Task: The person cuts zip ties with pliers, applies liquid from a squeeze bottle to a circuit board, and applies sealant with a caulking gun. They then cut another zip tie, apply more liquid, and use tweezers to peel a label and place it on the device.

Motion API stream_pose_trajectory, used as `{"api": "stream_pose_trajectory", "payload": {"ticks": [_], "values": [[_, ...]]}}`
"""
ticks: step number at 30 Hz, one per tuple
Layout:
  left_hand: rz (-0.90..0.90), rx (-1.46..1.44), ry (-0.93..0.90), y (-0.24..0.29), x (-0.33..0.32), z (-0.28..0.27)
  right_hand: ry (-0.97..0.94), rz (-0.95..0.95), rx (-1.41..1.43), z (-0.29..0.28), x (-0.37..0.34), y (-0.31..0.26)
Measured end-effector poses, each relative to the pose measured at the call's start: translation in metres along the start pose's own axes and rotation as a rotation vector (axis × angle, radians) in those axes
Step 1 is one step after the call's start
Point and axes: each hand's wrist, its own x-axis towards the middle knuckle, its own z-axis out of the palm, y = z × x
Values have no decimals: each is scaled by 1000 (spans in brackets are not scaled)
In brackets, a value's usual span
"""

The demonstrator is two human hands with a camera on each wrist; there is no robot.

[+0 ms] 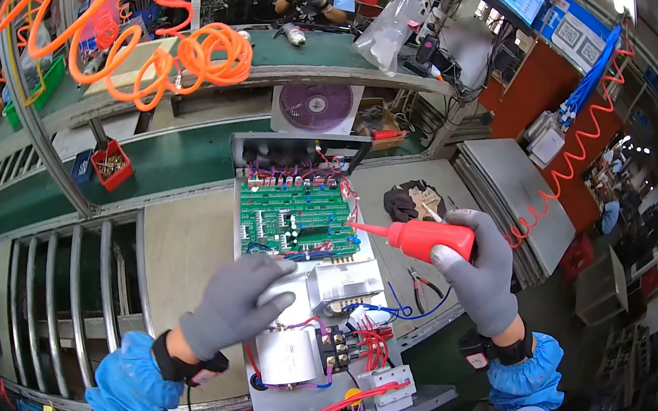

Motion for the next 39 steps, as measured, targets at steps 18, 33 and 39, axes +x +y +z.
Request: {"api": "stream_pose_trajectory", "payload": {"ticks": [18,33,39], "values": [[-778,-87,-162,63,-33,19,-144,375,795,36,58,161],[-783,-273,-203,49,-54,15,-198,-350,419,-8,20,77],[-882,-683,319,21,-59,8,-192,-878,26,15,-1,-7]]}}
